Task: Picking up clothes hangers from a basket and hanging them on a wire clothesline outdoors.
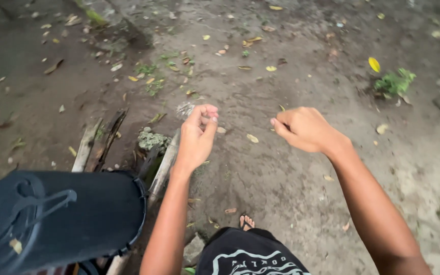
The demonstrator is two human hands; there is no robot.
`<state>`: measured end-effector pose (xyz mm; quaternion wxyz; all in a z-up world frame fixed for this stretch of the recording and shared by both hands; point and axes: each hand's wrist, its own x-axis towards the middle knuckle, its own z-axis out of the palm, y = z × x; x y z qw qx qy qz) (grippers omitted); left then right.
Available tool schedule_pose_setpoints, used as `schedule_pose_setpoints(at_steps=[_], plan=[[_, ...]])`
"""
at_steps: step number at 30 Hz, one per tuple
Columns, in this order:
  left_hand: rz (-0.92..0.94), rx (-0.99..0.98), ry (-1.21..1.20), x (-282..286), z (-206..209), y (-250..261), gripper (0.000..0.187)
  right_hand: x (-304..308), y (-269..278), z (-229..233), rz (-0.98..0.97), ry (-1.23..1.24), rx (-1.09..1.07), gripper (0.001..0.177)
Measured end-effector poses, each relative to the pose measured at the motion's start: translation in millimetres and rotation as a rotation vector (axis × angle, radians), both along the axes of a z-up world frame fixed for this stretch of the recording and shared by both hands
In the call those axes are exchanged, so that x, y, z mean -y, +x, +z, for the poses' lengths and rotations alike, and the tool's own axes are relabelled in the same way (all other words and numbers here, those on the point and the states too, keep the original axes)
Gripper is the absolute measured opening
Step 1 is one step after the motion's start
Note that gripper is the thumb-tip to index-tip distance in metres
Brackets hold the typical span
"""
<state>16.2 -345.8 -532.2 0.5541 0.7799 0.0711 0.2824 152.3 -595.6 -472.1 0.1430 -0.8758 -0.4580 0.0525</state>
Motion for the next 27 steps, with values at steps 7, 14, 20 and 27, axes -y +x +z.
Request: schedule_pose_setpoints(at_steps=[7,14,20,27], plan=[[-0.176,-0.079,-0.059,14,-32,0,0.017,36,-56,-31,-0.176,-0.046,-0.172,0.043],[-0.406,-0.130,-0.112,57,-51,4,0.014,81,-115,-57,-0.443,-0.008,-0.349,0.041],[-0.618,-0.184,-0.099,109,-67,11,0.013,140,-158,-88,-0.681,0.065,-0.407,0.044],[-0.880,-0.268,-0.055,196,-83,10,0.013,214,-228,-104,-0.999,0.169,-0.488,0.042]])
